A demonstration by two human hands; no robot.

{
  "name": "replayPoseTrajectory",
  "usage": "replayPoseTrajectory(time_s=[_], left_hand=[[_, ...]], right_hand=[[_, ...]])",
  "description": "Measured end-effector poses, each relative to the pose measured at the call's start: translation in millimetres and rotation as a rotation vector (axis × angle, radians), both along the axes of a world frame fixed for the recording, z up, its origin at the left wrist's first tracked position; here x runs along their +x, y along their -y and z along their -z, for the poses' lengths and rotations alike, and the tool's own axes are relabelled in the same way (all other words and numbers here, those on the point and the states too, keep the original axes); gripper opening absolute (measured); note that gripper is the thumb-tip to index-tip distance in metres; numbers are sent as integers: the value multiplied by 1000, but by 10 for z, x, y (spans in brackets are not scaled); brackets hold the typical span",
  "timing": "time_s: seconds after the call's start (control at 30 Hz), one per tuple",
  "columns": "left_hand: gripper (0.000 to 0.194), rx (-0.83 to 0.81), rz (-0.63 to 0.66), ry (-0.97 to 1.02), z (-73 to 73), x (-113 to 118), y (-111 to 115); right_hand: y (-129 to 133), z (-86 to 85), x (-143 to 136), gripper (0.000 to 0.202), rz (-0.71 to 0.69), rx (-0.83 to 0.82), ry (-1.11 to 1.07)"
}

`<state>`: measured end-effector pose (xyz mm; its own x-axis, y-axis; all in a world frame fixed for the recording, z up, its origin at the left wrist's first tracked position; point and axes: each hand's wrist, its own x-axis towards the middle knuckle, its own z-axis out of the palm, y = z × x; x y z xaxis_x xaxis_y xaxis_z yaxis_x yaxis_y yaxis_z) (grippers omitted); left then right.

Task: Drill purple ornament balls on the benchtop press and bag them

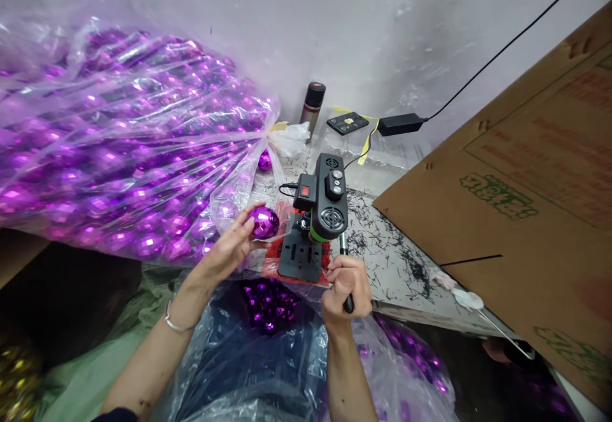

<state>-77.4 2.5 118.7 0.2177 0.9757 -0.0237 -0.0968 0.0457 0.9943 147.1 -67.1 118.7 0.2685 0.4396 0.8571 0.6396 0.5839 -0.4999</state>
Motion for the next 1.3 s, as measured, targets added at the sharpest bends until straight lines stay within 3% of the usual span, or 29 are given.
replayPoseTrajectory(time_s=[0.1,0.23,0.33,0.43,0.63,0.87,1.1,1.3], left_hand=[[65,-76,79,78,88,206,257],[70,-84,44,32,431,528,412],[67,50,-76,-182,719,695,368],[60,250,-171,-396,877,742,262],[57,451,-152,-584,836,697,92],[69,447,-83,-542,864,744,67],[61,473,-27,-545,876,747,139],[63,553,-20,-563,999,862,50]], right_hand=[[-13,-120,4,37,6,10,-14],[-28,-249,17,37,18,4,-2],[-20,-278,32,37,8,-15,21],[-7,-266,38,37,-5,-14,29],[6,-227,15,36,6,-16,34],[22,-203,15,35,14,-21,41],[12,-210,3,36,15,-8,35],[15,-244,-3,37,25,-9,41]])
